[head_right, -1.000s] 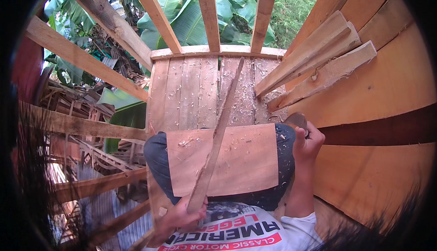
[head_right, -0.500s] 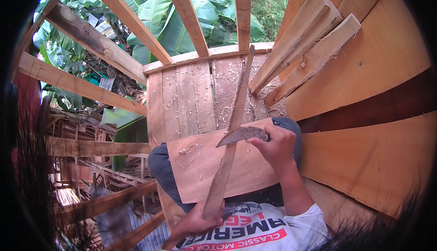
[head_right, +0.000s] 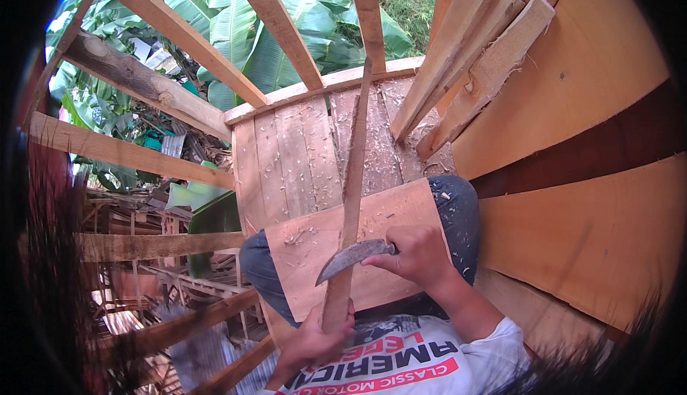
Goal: The person is sitting cross-legged on a wooden platform, using a curved knife to shave and shape a long piece of wood. They hold the wood with their left hand and use the knife in their right hand to remove thin strips of wood, creating shavings that fall onto the platform.
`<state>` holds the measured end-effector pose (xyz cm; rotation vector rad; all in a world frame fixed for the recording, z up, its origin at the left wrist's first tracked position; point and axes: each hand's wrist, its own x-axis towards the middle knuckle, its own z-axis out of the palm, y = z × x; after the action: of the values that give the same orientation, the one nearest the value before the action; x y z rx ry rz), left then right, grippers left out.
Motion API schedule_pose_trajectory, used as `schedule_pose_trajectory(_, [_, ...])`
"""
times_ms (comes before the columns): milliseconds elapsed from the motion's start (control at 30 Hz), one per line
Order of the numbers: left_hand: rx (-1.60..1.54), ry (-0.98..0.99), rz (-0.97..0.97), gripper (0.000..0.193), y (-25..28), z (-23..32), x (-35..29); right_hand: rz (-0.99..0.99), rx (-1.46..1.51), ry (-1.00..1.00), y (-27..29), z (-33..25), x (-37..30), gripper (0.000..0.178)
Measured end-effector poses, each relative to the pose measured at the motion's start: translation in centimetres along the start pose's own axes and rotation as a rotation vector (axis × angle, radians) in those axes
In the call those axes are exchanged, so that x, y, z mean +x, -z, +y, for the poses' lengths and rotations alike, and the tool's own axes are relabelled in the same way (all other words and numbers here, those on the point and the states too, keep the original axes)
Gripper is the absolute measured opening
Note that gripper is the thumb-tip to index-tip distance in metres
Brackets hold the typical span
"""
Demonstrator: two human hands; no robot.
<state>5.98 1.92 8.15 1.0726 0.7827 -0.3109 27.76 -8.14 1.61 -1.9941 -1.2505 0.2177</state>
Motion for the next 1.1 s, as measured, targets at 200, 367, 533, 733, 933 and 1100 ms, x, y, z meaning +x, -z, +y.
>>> schedule_pose_trajectory(200, [-0.144,0.039,-0.069,0.034,-0.7,-1.4,0.2,0.068,-0.101,0.023,0.3,1.0,0.3,0.068])
schedule_pose_trajectory(367, [-0.022,0.021,-0.080,0.034,-0.8,-0.8,-0.2,0.231,-0.146,0.036,0.2,1.8,1.4,0.067])
schedule_pose_trajectory(533, [-0.004,-0.105,-0.085,0.035,-0.2,-2.2,-0.4,0.343,-0.272,-0.180,2.6,4.9,2.8,0.070])
schedule_pose_trajectory(733, [0.077,-0.150,0.122,0.038,0.6,-2.1,0.6,0.165,0.017,-0.192,1.8,2.7,0.3,0.068])
schedule_pose_trajectory(933, [0.488,-0.230,0.236,0.041,-0.1,0.2,0.9,0.066,0.065,-0.139,0.8,-0.1,-0.8,0.064])
schedule_pose_trajectory(1100, [0.618,-0.237,0.292,0.044,-1.2,-0.4,0.6,0.160,-0.162,0.012,1.8,1.2,0.1,0.064])
